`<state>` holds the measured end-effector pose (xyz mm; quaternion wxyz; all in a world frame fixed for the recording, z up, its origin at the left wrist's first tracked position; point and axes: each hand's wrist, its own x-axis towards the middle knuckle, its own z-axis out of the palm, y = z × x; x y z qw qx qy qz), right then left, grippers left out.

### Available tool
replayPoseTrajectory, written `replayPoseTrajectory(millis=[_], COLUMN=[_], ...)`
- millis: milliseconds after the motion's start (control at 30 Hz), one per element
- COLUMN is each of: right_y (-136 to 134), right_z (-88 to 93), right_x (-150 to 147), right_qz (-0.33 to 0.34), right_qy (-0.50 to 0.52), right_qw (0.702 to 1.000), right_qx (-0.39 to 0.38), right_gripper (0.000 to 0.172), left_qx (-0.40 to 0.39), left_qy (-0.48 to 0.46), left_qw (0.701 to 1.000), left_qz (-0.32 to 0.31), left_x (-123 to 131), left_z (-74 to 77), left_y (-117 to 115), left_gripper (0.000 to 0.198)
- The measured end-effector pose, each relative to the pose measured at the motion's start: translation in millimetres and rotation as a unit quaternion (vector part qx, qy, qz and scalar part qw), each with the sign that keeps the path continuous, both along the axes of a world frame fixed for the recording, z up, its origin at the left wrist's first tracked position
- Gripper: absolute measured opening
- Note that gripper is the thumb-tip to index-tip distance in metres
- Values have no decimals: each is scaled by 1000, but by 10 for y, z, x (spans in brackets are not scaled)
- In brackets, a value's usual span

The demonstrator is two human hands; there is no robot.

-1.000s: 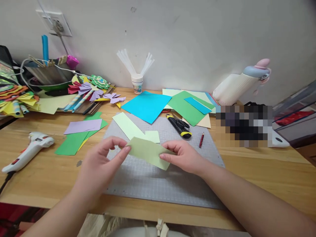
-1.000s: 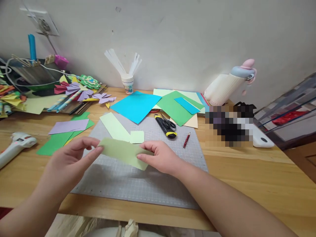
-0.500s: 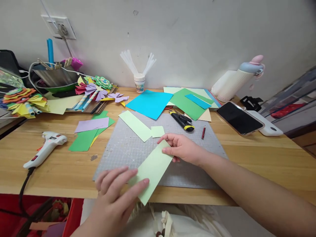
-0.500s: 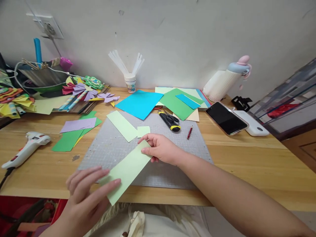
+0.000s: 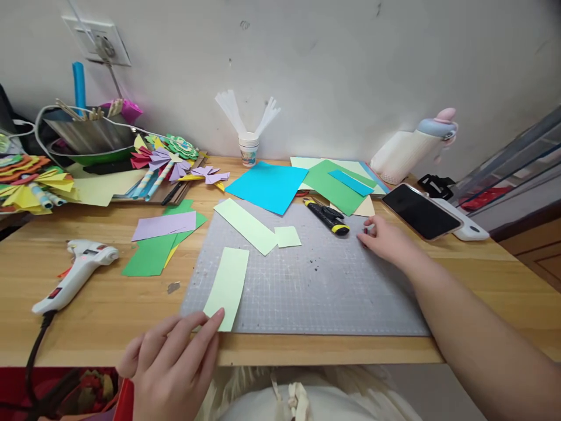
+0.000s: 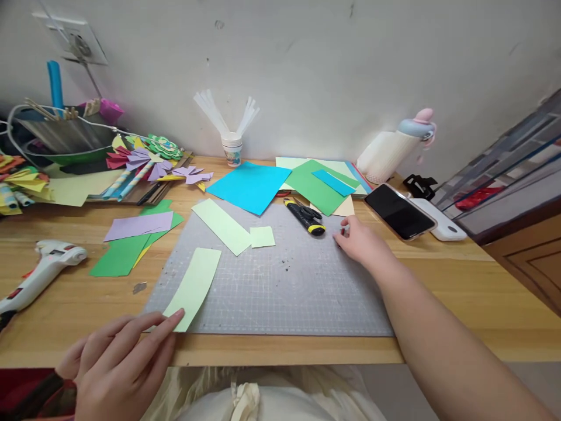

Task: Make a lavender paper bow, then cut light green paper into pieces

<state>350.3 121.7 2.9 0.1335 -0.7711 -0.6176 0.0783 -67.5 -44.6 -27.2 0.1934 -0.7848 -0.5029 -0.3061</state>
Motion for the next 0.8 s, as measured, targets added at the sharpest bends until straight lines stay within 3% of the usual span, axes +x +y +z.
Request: replayPoseTrajectory(millis=[67, 133, 200, 267, 333, 367, 433, 500, 600, 700, 800], right_y=[3, -46, -128, -218, -301, -340, -418, -500, -611, -662, -658], right_z=[-77, -41, 90, 259, 401, 446, 479, 449, 354, 243, 124], right_x=[-24, -53, -83, -155, -328, -463, -825, -1260, -1872, -2247, -2361], right_qz=[-14, -30, -45, -36, -13, -1, 27, 118, 298, 525, 619], right_qy=[21, 47, 84, 156, 411, 485, 537, 520, 422, 258, 149], right_qw=[1000, 998, 995, 986, 909, 873, 842, 846, 852, 804, 764], right_qx=[-3, -1, 17, 55, 72, 55, 37, -25, -90, -108, -102], right_gripper=[25, 21, 14, 22, 17, 13, 19, 26, 19, 17, 25], left_qx=[-18, -26, -32, -42, -52, -54, -54, -54, -66, -82, -102], left_qy=[-13, -27, -41, -48, -45, -40, -29, -26, -39, -80, -106], left_qw=[1000, 998, 997, 996, 996, 997, 997, 997, 996, 992, 987], left_qz=[22, 44, 61, 65, 55, 49, 42, 42, 42, 51, 71], left_x=[-3, -20, -55, -100, -144, -163, -192, -202, -175, -109, -58], left_z=[-30, -56, -77, -88, -85, -79, -59, -30, 18, 56, 72], left_y=[-25, -46, -59, -59, -47, -38, -20, -4, 15, 35, 50], left_gripper=[32, 31, 31, 32, 34, 35, 37, 36, 30, 25, 25])
